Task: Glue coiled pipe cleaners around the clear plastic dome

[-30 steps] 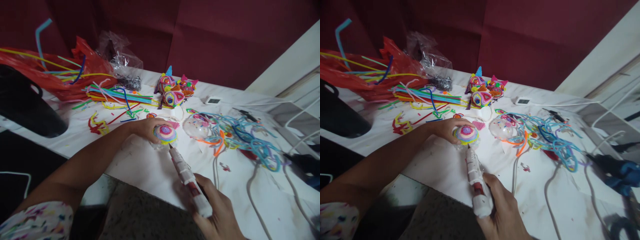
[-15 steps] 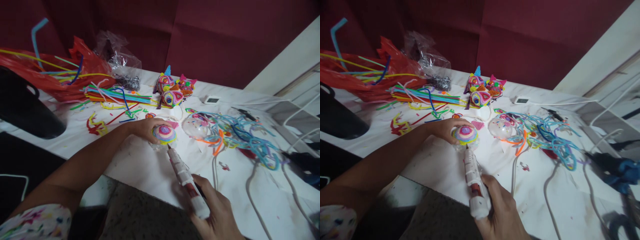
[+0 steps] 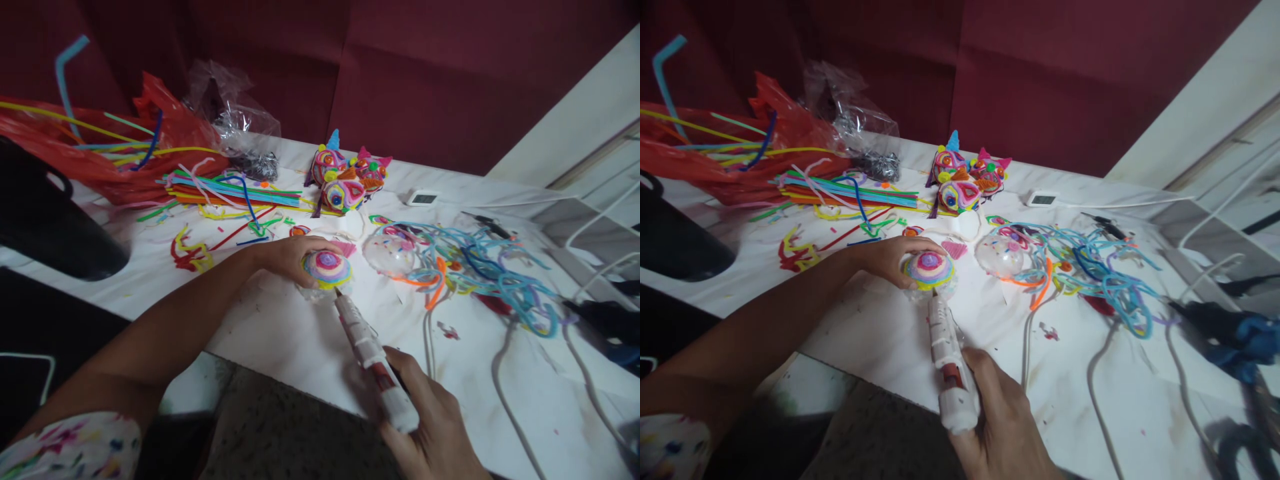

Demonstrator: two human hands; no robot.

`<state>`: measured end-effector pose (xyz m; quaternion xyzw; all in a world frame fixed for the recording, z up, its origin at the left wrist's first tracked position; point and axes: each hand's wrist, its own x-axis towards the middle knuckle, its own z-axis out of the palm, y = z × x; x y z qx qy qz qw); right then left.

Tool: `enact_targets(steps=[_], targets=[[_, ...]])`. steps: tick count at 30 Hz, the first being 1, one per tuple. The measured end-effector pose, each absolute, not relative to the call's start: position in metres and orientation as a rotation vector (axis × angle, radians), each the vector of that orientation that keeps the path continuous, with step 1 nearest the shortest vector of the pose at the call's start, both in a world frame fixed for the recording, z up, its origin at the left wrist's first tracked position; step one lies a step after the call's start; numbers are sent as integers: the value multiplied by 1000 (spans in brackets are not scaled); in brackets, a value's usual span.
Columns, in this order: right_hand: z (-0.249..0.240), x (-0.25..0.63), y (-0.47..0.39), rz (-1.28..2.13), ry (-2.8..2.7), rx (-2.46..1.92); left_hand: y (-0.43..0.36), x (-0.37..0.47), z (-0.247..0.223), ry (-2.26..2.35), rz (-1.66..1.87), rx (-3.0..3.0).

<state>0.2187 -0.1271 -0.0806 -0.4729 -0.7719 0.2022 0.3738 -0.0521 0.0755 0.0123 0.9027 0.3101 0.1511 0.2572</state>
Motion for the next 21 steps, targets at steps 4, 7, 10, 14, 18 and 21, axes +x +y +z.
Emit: enact_targets(steps=[4,7,10,14,18,21], targets=[[-79,218,-128,506,-1959,-1211,76,-52,12,842,406,2443],[-78,216,-128,495,-1955,-1205,76,-52,11,834,411,2438],[-78,218,-125,484,-1967,-1194,76,-52,11,833,405,2432],[-77,226,-118,428,-2079,-1126,76,-52,11,850,383,2449],[-76,229,-115,398,-2160,-1057,75,-52,12,845,377,2450],[-78,226,-117,412,-2043,-1141,75,-51,13,835,373,2446]])
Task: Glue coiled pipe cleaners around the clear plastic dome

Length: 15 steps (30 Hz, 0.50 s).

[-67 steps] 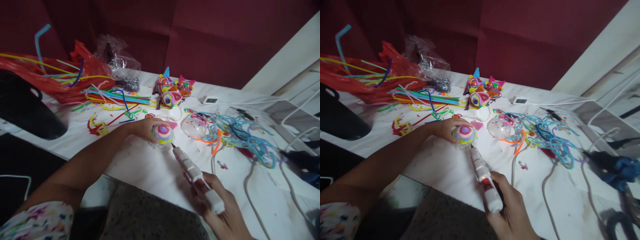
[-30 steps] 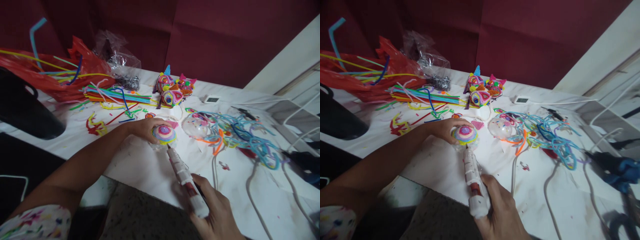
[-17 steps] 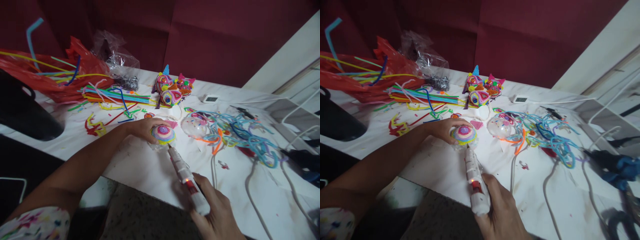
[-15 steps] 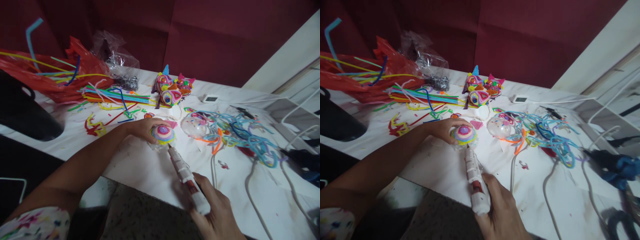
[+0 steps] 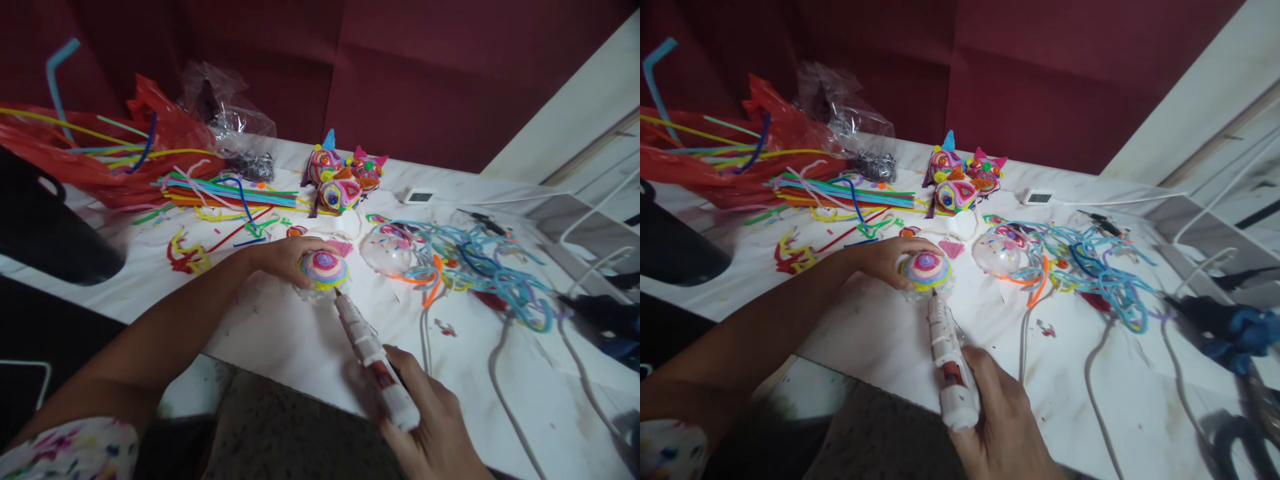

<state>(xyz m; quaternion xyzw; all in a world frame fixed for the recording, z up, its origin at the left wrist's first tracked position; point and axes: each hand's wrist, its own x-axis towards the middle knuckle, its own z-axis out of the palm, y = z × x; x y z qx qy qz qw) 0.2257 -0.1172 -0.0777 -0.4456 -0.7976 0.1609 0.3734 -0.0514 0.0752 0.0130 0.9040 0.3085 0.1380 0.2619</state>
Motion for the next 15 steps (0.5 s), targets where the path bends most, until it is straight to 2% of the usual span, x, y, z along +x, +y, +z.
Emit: enact_targets(steps=[15], targets=[[-81,225,-119,496,-1921,-1216,79,-55,10,764,362,2422]])
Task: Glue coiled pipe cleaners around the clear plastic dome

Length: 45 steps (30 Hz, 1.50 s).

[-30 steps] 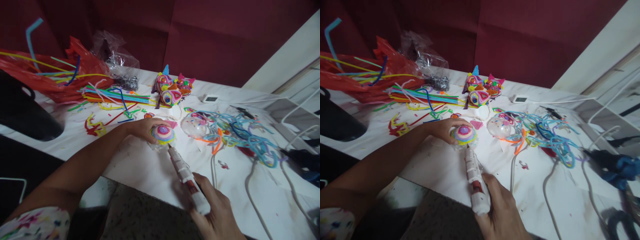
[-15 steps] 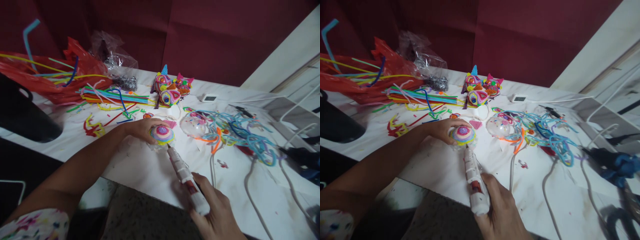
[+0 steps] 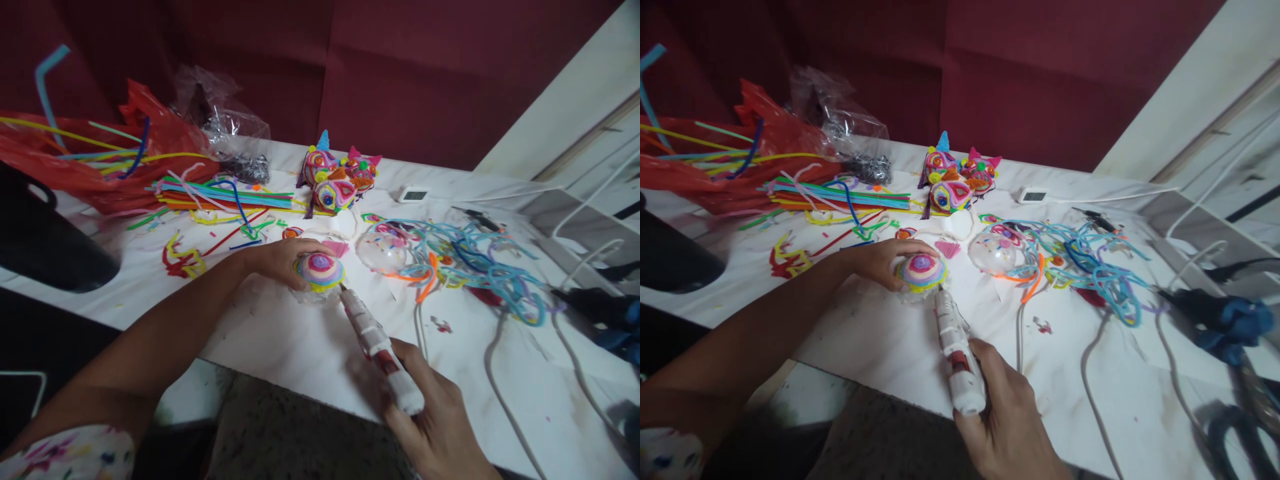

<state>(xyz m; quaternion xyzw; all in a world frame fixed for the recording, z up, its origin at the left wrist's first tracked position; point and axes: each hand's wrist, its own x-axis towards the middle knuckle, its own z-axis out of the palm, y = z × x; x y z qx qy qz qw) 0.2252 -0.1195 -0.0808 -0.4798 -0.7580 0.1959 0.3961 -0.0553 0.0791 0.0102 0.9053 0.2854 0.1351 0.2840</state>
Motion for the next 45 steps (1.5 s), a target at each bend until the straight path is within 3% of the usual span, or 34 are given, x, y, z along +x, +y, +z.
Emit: enact_targets(steps=[26,45], targets=[[-88,236,-116,501,-1948,-1165,76,-54,14,737,357,2313],[-61,229,-105,388,-2027,-1113,79,-57,13,700,313,2382]])
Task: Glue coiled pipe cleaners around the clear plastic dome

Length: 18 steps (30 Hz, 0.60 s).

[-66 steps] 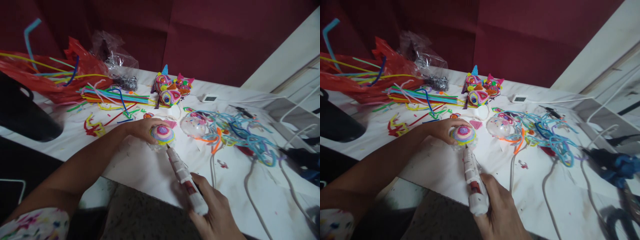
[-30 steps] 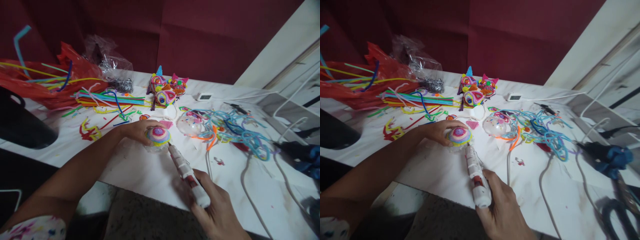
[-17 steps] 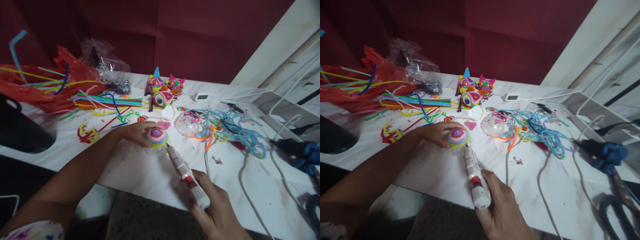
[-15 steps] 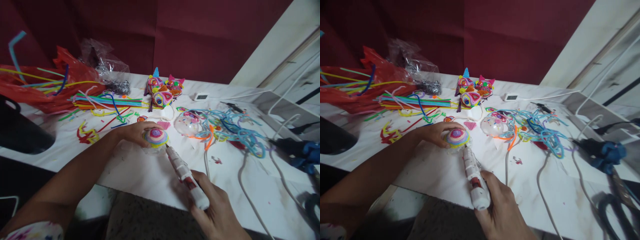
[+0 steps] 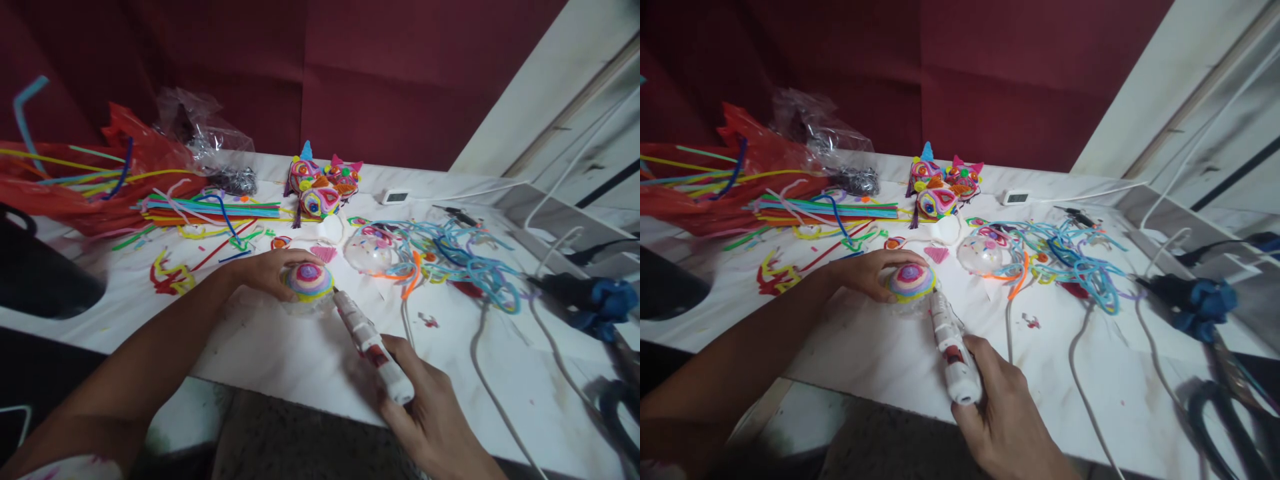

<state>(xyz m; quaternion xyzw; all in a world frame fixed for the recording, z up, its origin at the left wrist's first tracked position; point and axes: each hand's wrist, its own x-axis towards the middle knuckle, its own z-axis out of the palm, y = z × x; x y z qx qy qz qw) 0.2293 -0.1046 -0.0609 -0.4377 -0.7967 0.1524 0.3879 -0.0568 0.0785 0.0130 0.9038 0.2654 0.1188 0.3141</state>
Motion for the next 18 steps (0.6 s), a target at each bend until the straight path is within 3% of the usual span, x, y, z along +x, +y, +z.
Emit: enact_targets(steps=[18], targets=[[-56,224,-116,361,-2059,-1017,80,-57,9,700,334,2342]])
